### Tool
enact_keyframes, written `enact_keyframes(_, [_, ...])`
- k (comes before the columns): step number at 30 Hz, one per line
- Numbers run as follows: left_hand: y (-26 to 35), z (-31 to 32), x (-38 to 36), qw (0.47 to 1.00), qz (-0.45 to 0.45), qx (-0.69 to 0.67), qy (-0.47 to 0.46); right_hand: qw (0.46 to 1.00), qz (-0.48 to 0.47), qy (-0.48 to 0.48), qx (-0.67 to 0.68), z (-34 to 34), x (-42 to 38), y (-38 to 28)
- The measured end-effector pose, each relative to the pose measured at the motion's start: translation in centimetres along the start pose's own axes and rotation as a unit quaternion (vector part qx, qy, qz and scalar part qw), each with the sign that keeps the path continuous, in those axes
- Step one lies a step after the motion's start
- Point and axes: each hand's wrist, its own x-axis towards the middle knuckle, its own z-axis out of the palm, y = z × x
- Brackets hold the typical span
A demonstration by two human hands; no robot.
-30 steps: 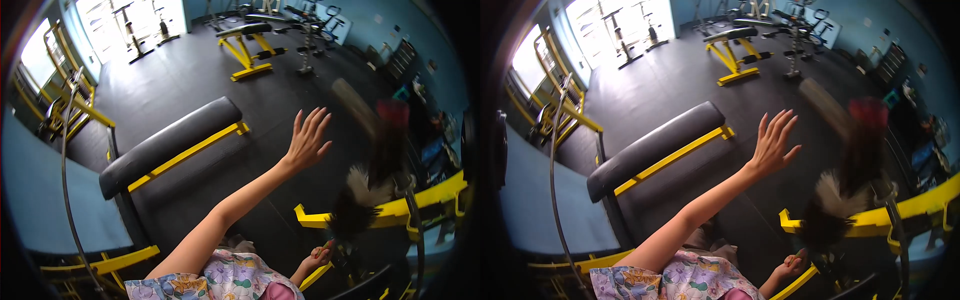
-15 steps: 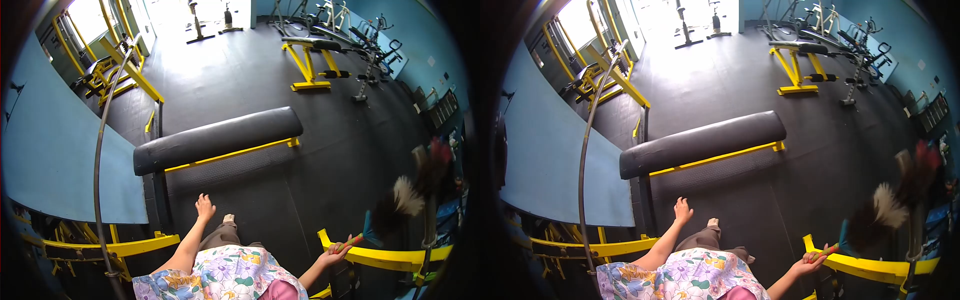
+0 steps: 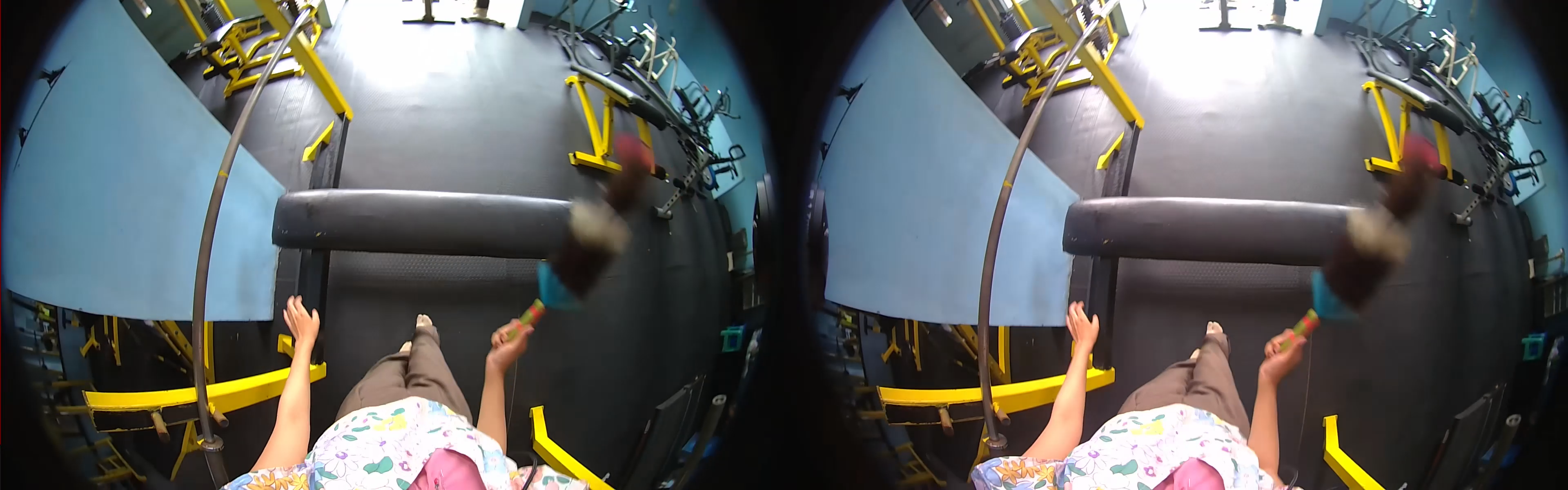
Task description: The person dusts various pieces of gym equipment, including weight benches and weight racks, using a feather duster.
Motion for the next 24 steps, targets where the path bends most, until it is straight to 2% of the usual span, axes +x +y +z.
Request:
enact_keyframes(2, [1.3, -2.7, 2.8, 0.998, -0.006, 0.008, 0.059, 0.994, 0.043, -0.071, -0.065, 2.4, 1.4, 4.3])
enact_keyframes(4, [1.9, -4.3, 4.9, 0.996, -0.043, -0.029, 0.074, 0.973, 0.104, -0.145, -0.15, 4.9, 2.7, 7.7])
enact_keyframes(6, [1.5, -3.8, 6.6, 0.994, -0.066, -0.044, 0.077, 0.947, 0.11, -0.194, -0.23, 7.3, 3.6, 12.0])
enact_keyframes(9, [-0.3, 1.0, 9.5, 0.996, -0.083, -0.031, 0.006, 0.893, 0.038, -0.254, -0.371, 10.7, 4.0, 19.0])
enact_keyframes(12, [-2.0, 5.5, 12.8, 0.988, -0.084, 0.041, -0.121, 0.833, -0.027, -0.323, -0.448, 14.9, 2.9, 25.6])
enact_keyframes(15, [-5.5, 11.2, 17.9, 0.962, -0.111, 0.042, -0.247, 0.803, -0.006, -0.366, -0.471, 19.6, 0.7, 32.2])
enact_keyframes(18, [-8.1, 15.0, 23.0, 0.948, -0.107, 0.046, -0.296, 0.761, 0.005, -0.409, -0.503, 23.0, -1.9, 40.0])
enact_keyframes(19, [-8.6, 15.5, 24.4, 0.94, -0.108, 0.07, -0.316, 0.739, -0.003, -0.423, -0.524, 24.1, -2.8, 42.3])
enact_keyframes(20, [-9.1, 15.7, 26.2, 0.921, -0.153, 0.058, -0.355, 0.716, -0.012, -0.437, -0.544, 25.2, -3.4, 44.3])
enact_keyframes(22, [-9.4, 15.2, 29.3, 0.894, -0.139, 0.081, -0.417, 0.712, 0.012, -0.437, -0.549, 25.9, -4.5, 48.4])
enact_keyframes(24, [-13.4, 18.7, 30.3, 0.95, -0.011, 0.076, -0.304, 0.703, 0.02, -0.424, -0.571, 25.7, -4.4, 50.5])
